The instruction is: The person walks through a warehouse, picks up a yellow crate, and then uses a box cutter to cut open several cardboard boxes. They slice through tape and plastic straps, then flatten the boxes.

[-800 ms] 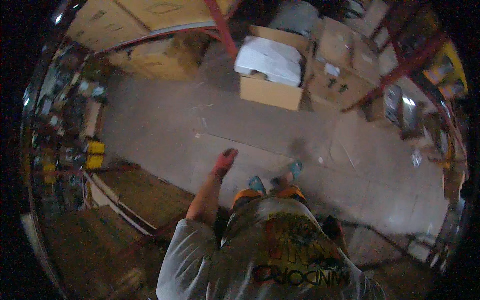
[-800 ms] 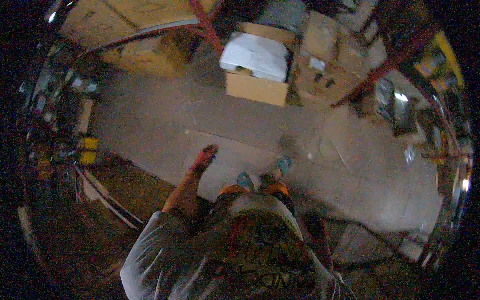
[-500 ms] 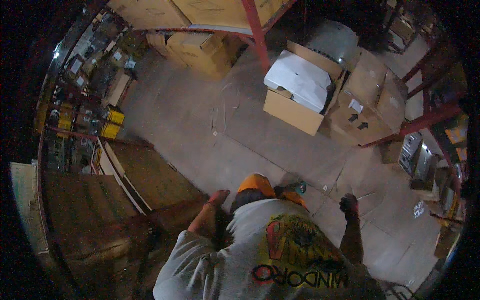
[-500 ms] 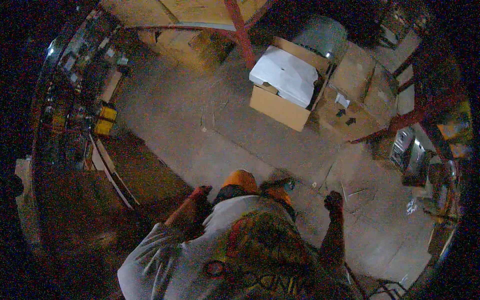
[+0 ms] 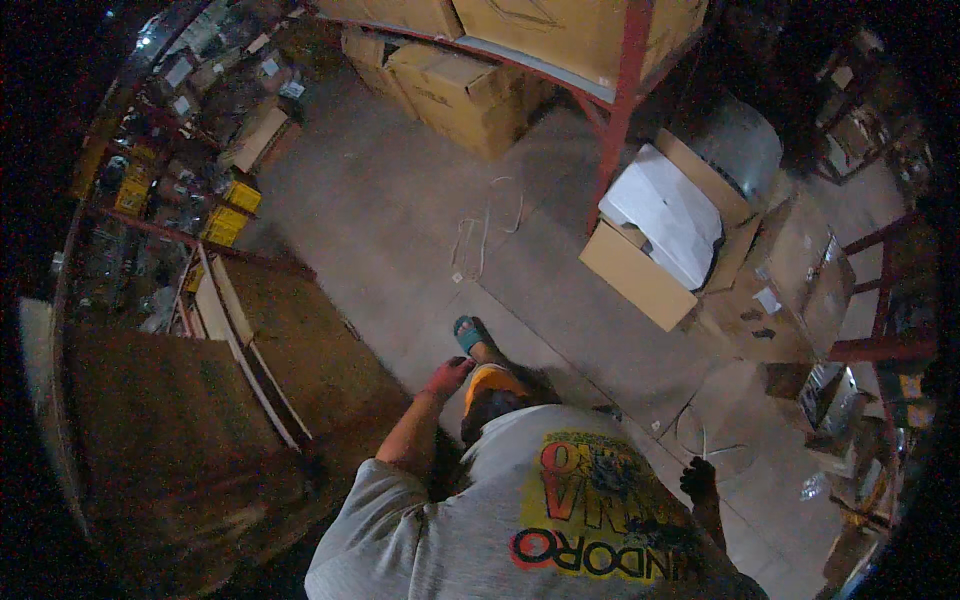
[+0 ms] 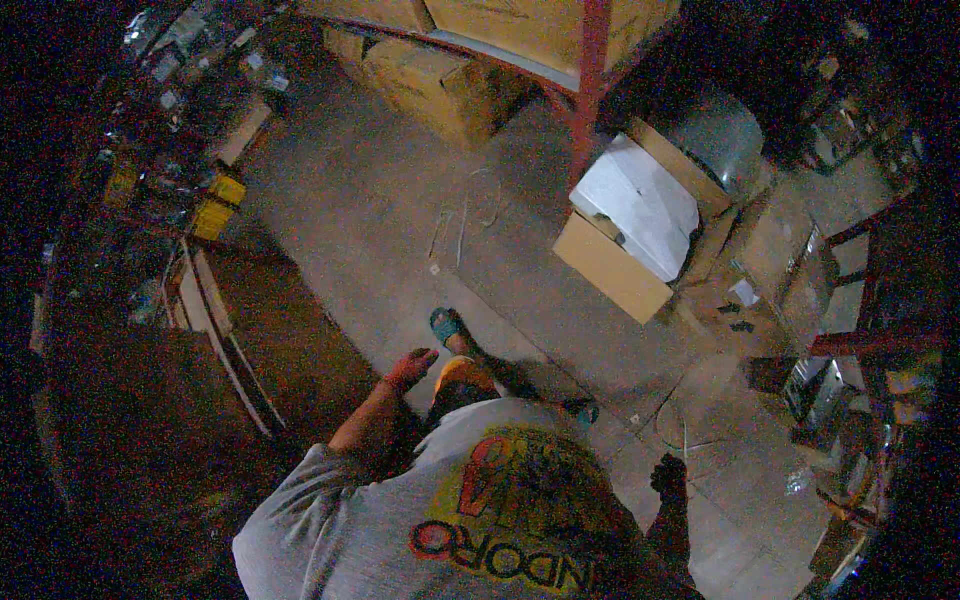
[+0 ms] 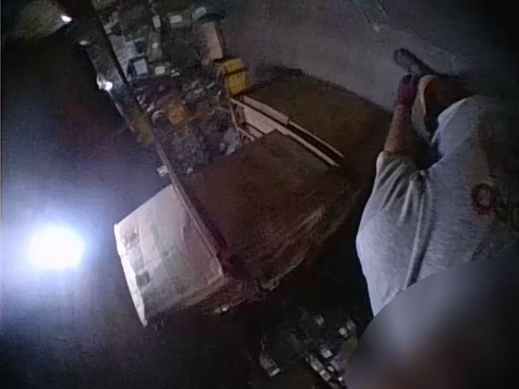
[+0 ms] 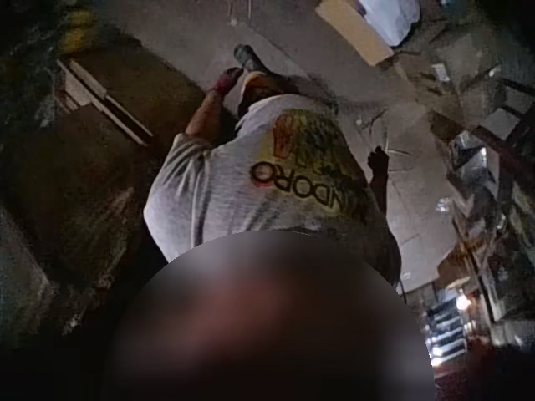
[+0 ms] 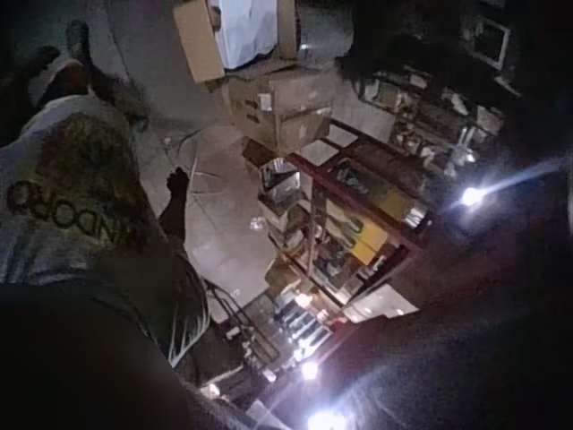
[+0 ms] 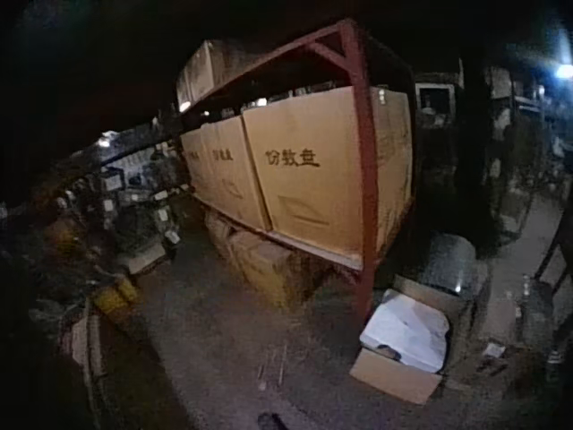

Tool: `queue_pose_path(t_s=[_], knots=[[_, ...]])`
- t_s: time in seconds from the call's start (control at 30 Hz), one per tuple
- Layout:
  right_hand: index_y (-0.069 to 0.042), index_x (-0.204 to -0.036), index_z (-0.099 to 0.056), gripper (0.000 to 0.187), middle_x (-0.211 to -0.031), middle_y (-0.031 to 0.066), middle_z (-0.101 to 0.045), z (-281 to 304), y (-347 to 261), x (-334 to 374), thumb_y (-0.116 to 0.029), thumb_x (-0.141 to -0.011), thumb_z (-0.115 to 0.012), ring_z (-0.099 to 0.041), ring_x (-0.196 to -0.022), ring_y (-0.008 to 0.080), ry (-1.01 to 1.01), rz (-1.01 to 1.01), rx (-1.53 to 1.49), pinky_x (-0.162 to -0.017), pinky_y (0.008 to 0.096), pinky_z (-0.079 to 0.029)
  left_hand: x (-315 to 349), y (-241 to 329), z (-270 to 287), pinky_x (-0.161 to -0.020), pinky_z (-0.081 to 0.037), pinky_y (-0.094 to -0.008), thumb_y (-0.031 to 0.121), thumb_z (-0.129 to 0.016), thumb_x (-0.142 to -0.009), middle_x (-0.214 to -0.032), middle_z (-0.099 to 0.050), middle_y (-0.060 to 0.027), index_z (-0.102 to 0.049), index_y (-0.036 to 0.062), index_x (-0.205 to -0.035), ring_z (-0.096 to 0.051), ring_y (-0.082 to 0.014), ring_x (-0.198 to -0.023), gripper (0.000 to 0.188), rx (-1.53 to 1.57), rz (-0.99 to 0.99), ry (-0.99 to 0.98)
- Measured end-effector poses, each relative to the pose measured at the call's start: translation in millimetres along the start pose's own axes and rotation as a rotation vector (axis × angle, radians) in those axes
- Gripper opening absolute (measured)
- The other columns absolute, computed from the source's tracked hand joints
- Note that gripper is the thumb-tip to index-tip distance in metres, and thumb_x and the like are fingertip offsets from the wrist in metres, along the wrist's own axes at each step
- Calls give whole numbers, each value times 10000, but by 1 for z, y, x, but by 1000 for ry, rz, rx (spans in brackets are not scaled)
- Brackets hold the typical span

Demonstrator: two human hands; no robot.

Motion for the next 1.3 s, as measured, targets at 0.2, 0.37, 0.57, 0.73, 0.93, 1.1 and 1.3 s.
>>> queue_pose_path(t_s=[0.2,0.37,0.57,0.73,0.93,1.1,1.3], knots=[[-93,-832,-683,260,-714,113,-596,-18,-120,-3,-336,-744,-700,-611,-757,356,-19,63,248,-636,505,-489,-167,-28,90,-1018,-472,-435,558,-581,-924,-1255,-666,-228,-644,-20,-1259,-627,-352,-1195,671,-40,-75,-39],[-92,-765,-703,258,-815,143,-668,19,-252,-114,-345,-718,-716,-637,-826,367,-39,530,503,-700,513,-513,-223,20,160,-1002,-479,-433,530,-580,-917,-1207,-682,-227,-675,41,-1225,-645,-365,-1146,586,88,30,-47],[-107,-786,-691,210,-912,150,-690,81,-458,-318,-287,-685,-729,-651,-867,350,-137,327,750,-758,524,-533,-270,26,216,-1026,-468,-424,560,-586,-917,-1255,-669,-212,-656,28,-1261,-629,-353,-1183,637,269,52,66],[-115,-896,-693,250,-928,135,-689,111,-615,-436,-290,-718,-713,-650,-863,328,27,291,299,-749,515,-533,-283,-36,200,-1007,-483,-397,538,-622,-918,-1249,-678,-174,-618,31,-1314,-638,-295,-1168,643,711,262,49],[-117,-934,-682,266,-941,126,-686,77,-750,-549,-303,-746,-700,-649,-866,312,-241,438,215,-746,498,-535,-283,-42,164,-883,-529,-349,372,-607,-993,-1217,-665,-106,-571,69,-1365,-650,-190,-1012,481,1096,-19,149],[-118,-966,-673,278,-952,119,-684,-17,-830,-638,-314,-769,-689,-648,-869,299,-365,461,281,-744,484,-537,-355,-29,114,-896,-510,-338,395,-581,-1003,-1279,-641,-90,-512,124,-1424,-640,-213,-1039,506,1150,235,-1],[-120,-1005,-662,294,-966,110,-681,-153,-882,-748,-327,-797,-677,-647,-872,283,-418,401,256,-741,467,-539,-420,-41,9,-964,-468,-354,407,-552,-1010,-1367,-597,-75,-450,124,-1481,-597,-208,-1142,559,1485,520,-143]])
Point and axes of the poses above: each hand's wrist, its own x-axis away from the middle knuckle, its own z-axis out of the back of the hand, y = z × x, the point moved 2 cm from there along -x, towards the middle knuckle
